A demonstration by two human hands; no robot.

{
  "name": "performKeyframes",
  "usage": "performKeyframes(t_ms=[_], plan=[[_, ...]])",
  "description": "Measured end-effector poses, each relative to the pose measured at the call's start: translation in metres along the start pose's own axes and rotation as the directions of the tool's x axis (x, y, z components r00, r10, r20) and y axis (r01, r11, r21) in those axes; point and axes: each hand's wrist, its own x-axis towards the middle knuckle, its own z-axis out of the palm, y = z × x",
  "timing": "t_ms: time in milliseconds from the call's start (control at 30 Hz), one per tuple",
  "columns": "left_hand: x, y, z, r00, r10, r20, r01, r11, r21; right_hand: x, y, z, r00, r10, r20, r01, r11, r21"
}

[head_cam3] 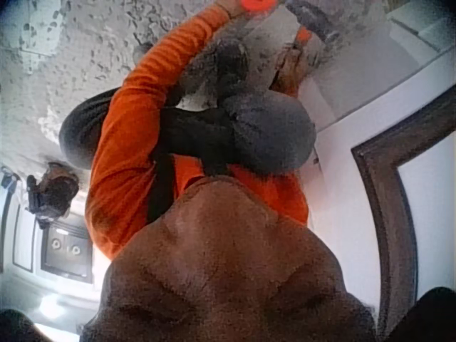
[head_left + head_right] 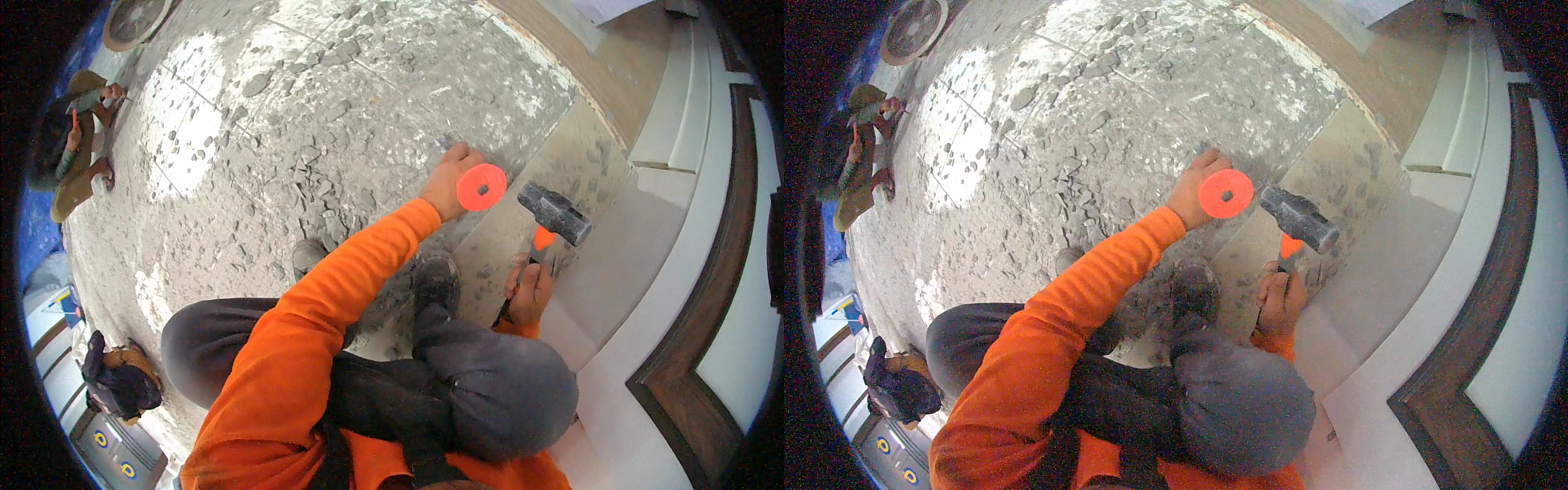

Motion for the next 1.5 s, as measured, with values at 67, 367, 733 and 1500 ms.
performKeyframes(t_ms=[67, 367, 733, 1500], plan=[[-0.002, -0.001, 0.001, 0.999, -0.029, 0.023, 0.03, 0.999, -0.041, -0.003, -0.004, 0.005, 0.998, -0.056, 0.02, 0.057, 0.997, -0.043], [-0.003, -0.002, 0.009, 0.995, -0.061, -0.084, 0.059, 0.998, -0.023, -0.008, -0.015, 0.017, 0.995, -0.079, -0.061, 0.075, 0.994, -0.075], [0.004, 0.001, 0.0, 0.992, -0.08, 0.099, 0.082, 0.996, -0.015, 0.005, 0.008, 0.021, 0.975, -0.219, 0.034, 0.21, 0.864, -0.457], [0.004, -0.002, 0.002, 0.991, -0.136, -0.001, 0.135, 0.985, -0.103, 0.013, 0.005, 0.017, 0.96, -0.281, -0.004, 0.247, 0.851, -0.464]])
